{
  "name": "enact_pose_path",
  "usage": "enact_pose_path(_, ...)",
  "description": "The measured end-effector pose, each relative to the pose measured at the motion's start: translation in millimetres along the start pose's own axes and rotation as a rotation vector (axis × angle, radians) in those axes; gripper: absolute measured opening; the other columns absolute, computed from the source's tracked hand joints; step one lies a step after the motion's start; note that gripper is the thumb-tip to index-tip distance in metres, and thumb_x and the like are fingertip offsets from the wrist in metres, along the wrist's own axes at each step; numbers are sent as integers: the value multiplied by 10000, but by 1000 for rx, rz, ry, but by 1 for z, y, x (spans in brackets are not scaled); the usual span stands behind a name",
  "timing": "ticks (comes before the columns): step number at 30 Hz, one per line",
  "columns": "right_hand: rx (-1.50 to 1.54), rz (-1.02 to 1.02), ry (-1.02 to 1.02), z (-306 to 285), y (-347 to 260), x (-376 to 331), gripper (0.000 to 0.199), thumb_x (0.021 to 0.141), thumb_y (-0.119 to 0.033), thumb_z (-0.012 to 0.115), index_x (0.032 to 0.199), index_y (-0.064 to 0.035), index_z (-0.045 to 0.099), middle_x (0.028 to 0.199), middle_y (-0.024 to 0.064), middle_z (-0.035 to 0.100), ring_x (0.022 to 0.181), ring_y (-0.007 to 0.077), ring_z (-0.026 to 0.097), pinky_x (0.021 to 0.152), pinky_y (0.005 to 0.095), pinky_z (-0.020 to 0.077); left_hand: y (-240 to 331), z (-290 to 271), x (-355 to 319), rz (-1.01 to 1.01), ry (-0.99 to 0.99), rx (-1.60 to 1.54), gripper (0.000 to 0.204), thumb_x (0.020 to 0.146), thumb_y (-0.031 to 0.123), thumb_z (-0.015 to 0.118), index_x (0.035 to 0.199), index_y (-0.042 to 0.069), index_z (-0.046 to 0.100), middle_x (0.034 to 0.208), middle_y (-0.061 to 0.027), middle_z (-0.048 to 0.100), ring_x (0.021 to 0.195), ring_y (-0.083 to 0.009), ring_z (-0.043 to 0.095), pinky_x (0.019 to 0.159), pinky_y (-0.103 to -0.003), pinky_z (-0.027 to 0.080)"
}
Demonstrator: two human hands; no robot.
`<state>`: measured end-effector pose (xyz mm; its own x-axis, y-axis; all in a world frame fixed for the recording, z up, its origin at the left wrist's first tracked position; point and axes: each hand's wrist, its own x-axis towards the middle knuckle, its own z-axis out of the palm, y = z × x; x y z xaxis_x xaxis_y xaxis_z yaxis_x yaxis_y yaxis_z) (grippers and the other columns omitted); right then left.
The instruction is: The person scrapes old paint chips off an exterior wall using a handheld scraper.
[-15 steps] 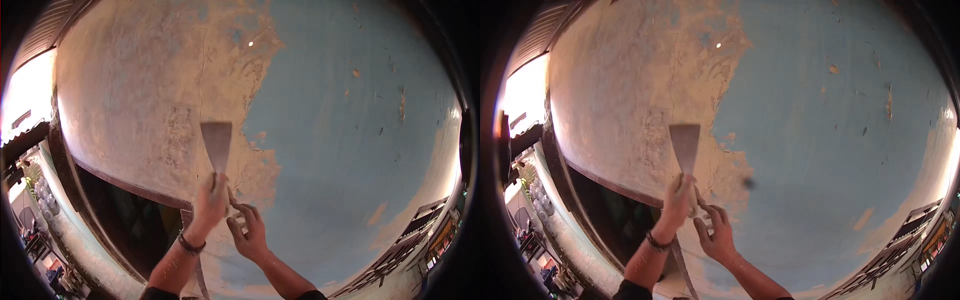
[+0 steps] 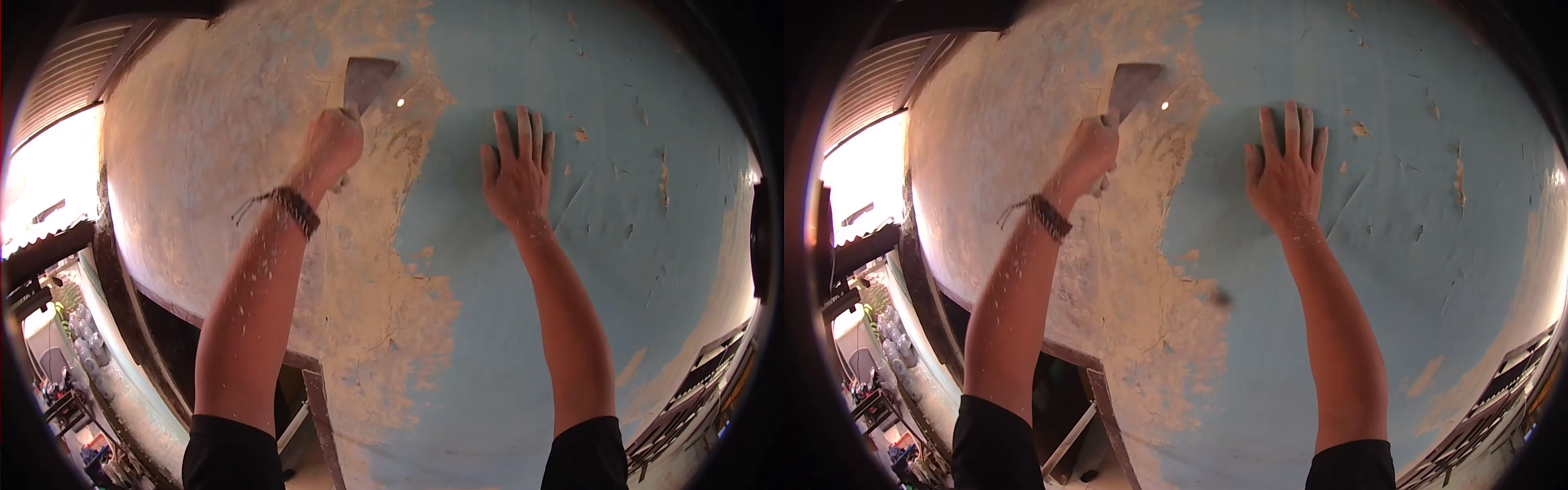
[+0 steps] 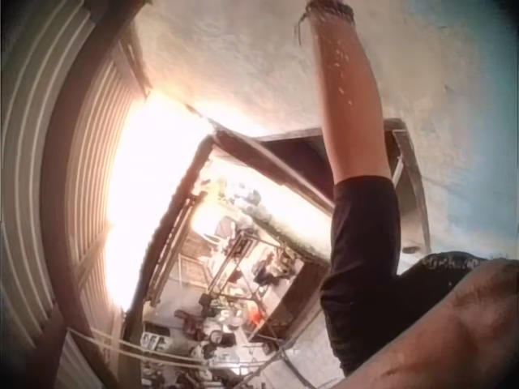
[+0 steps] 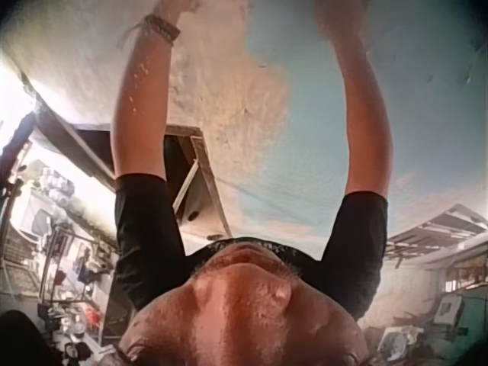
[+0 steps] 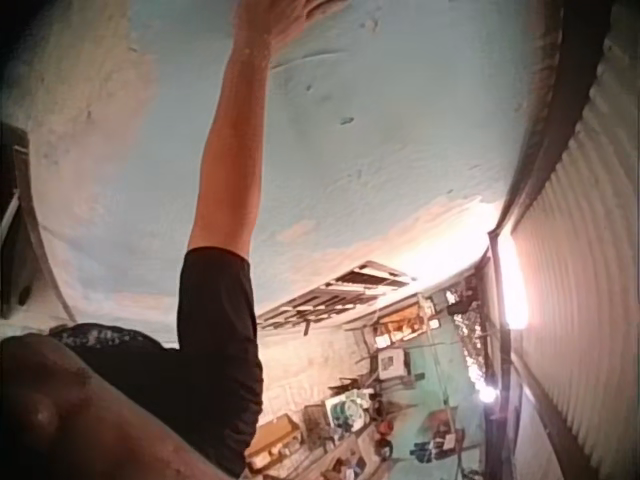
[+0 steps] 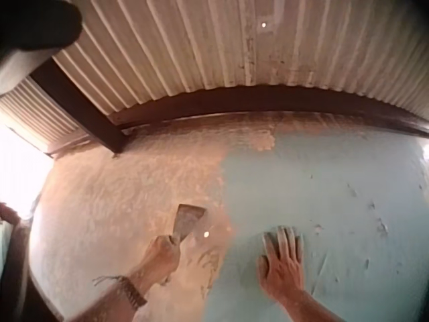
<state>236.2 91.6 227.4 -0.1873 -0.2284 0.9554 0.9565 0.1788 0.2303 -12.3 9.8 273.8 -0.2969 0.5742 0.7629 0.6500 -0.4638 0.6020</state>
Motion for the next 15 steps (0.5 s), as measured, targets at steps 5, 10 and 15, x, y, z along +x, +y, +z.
enact_pose_path(5,-4,-22,-25,0,-2,-6,495,954,-332,477,1403,-134,415,1479,147,287,1389,323,261,1152,503,200,17,-8,9,-89,50,-35,628,969,467,373,778,-94,580,646,-176,593,441,-290,586,404,-439,485)
enact_pose_path(10,-1,7,-19,-1,4,-9,495,938,-324,485,1388,-125,438,1473,154,295,1389,324,263,1153,509,198,18,-4,21,-91,24,166,609,948,500,406,805,-65,582,633,-145,569,444,-261,562,387,-406,443)
enact_pose_path(15,68,1,-16,1,-5,-7,499,919,-305,508,1377,-116,449,1462,161,307,1384,330,270,1151,512,202,48,-28,49,-73,146,137,588,938,511,419,995,-54,571,690,-119,568,506,-242,561,439,-394,448)
